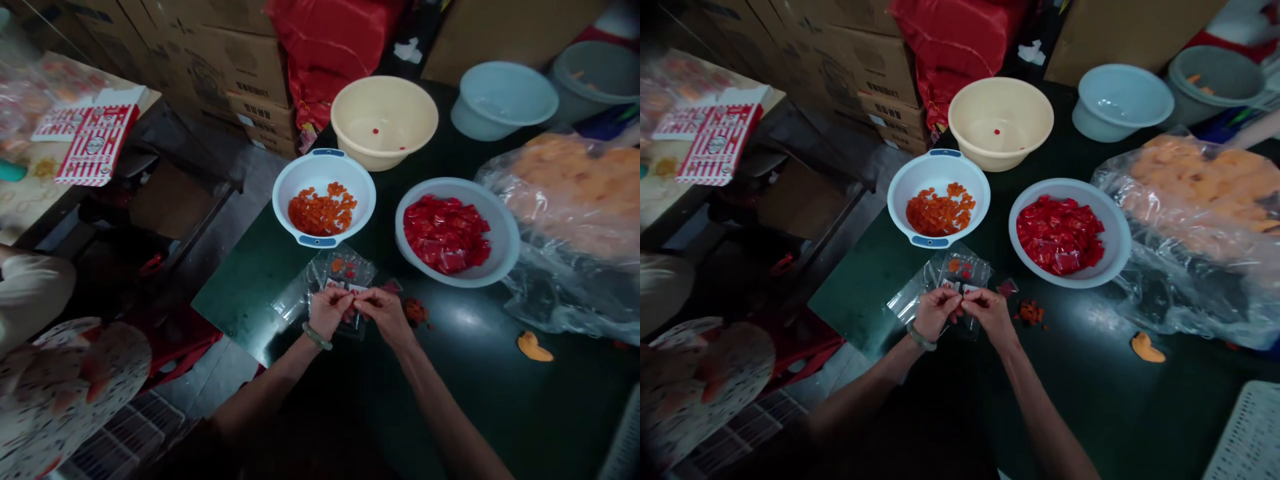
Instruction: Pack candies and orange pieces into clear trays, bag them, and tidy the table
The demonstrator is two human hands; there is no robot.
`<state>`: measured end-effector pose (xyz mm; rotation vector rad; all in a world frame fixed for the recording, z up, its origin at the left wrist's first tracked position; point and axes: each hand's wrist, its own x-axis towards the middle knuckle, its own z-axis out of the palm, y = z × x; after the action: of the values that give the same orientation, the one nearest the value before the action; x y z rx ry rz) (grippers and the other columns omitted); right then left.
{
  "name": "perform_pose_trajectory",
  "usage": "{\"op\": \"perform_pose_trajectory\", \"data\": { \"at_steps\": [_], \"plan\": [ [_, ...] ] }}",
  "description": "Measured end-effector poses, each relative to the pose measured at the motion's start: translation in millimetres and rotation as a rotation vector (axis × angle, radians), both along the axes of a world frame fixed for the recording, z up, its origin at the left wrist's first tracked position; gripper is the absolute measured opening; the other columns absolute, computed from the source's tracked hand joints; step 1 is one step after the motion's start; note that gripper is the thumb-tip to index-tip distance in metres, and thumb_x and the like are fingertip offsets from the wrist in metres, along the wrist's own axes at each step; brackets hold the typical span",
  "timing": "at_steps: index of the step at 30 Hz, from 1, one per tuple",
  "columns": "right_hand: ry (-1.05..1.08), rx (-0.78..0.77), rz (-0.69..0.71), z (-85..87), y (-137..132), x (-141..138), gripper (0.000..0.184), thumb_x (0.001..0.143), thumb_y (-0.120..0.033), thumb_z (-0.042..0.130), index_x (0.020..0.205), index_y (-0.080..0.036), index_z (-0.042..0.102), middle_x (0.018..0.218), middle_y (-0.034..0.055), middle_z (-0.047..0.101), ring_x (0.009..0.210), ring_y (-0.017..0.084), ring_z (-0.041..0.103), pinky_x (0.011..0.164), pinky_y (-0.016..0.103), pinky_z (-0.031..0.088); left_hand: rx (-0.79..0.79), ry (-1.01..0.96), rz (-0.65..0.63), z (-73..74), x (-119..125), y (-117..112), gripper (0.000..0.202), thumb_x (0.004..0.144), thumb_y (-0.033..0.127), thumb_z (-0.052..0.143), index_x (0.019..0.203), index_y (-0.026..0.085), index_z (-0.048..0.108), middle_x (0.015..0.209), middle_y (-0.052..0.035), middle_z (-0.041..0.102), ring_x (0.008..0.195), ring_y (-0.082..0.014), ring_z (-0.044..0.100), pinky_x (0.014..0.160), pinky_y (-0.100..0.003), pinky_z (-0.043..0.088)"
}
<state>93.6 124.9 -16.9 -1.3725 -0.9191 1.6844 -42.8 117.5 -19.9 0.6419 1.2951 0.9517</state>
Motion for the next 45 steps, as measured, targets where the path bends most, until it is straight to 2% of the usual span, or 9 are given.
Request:
{"op": "perform_pose_trajectory", "data": {
  "at_steps": [3, 6, 15, 20, 25, 30, 35, 39, 45],
  "plan": [
    [0.127, -0.115, -0.145, -15.5, -15.0, 5.7, 0.023, 0.058, -0.034, 0.078, 0.065, -0.017, 0.063, 0.053, -0.0021, 0.06, 0.048, 0.009, 0.049, 0.046, 0.021, 0.038, -0.044, -0.111, 0.008, -13.1, 8.9, -9.7, 0.033, 0.063, 0.041, 0.075, 0.074, 0.013, 0.06, 0.056, -0.0012, 0.061, 0.048, -0.0105, 0.054, 0.045, -0.021, 0.043],
    [0.102, -0.036, -0.214, -24.2, -0.4, 9.2, 0.022, 0.058, -0.033, 0.077, 0.067, -0.017, 0.064, 0.054, -0.0023, 0.06, 0.049, 0.01, 0.05, 0.048, 0.023, 0.04, 0.013, -0.091, 0.034, -21.1, 18.5, 6.8, 0.028, 0.064, 0.036, 0.072, 0.075, 0.014, 0.059, 0.059, -0.0007, 0.061, 0.052, -0.0114, 0.056, 0.047, -0.022, 0.043],
    [-0.187, 0.162, -0.208, -64.3, 49.8, 13.0, 0.026, 0.056, -0.028, 0.065, 0.079, -0.018, 0.056, 0.066, -0.0015, 0.061, 0.057, 0.014, 0.056, 0.056, 0.027, 0.046, 0.315, 0.717, -0.051, -52.5, 26.0, 69.6, 0.009, 0.076, 0.016, 0.056, 0.074, 0.015, 0.065, 0.067, -0.0006, 0.065, 0.059, -0.0109, 0.056, 0.061, -0.022, 0.046],
    [-0.612, 0.33, -0.159, -77.2, 41.0, 3.3, 0.007, 0.074, -0.024, 0.054, 0.075, -0.018, 0.058, 0.074, 0.0032, 0.063, 0.069, 0.016, 0.057, 0.069, 0.03, 0.045, 0.379, 0.84, -0.265, -64.3, 24.5, 79.6, 0.013, 0.075, 0.013, 0.058, 0.081, 0.018, 0.068, 0.078, -0.0012, 0.069, 0.071, -0.0141, 0.06, 0.07, -0.026, 0.048],
    [-1.245, 0.395, 0.102, -67.3, 35.1, -8.6, 0.018, 0.084, -0.017, 0.047, 0.08, -0.016, 0.065, 0.091, 0.0109, 0.063, 0.092, 0.025, 0.05, 0.077, 0.036, 0.036, 0.651, 1.091, -0.61, -60.2, 19.7, 84.6, 0.019, 0.076, 0.01, 0.055, 0.08, 0.019, 0.07, 0.094, -0.0038, 0.067, 0.089, -0.0198, 0.054, 0.081, -0.031, 0.045],
    [-1.37, 0.308, 0.19, -54.4, 42.9, -14.1, 0.024, 0.088, -0.017, 0.043, 0.085, -0.016, 0.067, 0.094, 0.0112, 0.061, 0.091, 0.024, 0.048, 0.077, 0.037, 0.034, 0.704, 1.29, -0.8, -45.2, 18.3, 85.0, 0.018, 0.076, 0.014, 0.053, 0.081, 0.018, 0.07, 0.098, -0.0091, 0.061, 0.095, -0.0258, 0.049, 0.069, -0.033, 0.045],
    [-1.283, 0.488, 0.01, -49.2, 6.1, 5.4, 0.028, 0.09, -0.02, 0.041, 0.103, -0.018, 0.065, 0.105, 0.0101, 0.059, 0.095, 0.022, 0.048, 0.083, 0.035, 0.036, 0.806, 1.273, -0.429, -35.0, 10.0, 66.1, 0.028, 0.08, 0.013, 0.047, 0.098, 0.016, 0.067, 0.098, -0.0092, 0.061, 0.091, -0.0227, 0.051, 0.077, -0.033, 0.047],
    [-1.328, 0.427, -0.15, -54.4, -29.9, 42.5, 0.033, 0.089, -0.022, 0.043, 0.116, -0.015, 0.06, 0.113, 0.0134, 0.055, 0.101, 0.025, 0.046, 0.085, 0.039, 0.036, 0.787, 1.247, -0.118, -42.6, -13.7, 29.3, 0.027, 0.082, 0.017, 0.046, 0.102, 0.015, 0.065, 0.099, -0.0094, 0.059, 0.096, -0.022, 0.052, 0.085, -0.034, 0.047],
    [-1.361, 0.42, 0.159, -69.9, -7.3, 75.3, 0.04, 0.085, -0.029, 0.053, 0.124, -0.022, 0.057, 0.126, 0.0134, 0.05, 0.109, 0.031, 0.043, 0.085, 0.044, 0.038, 0.587, 1.314, -0.052, -64.4, -49.2, -30.6, 0.031, 0.08, 0.022, 0.045, 0.104, 0.015, 0.062, 0.097, -0.0121, 0.057, 0.094, -0.0255, 0.052, 0.085, -0.041, 0.048]
  ]
}}
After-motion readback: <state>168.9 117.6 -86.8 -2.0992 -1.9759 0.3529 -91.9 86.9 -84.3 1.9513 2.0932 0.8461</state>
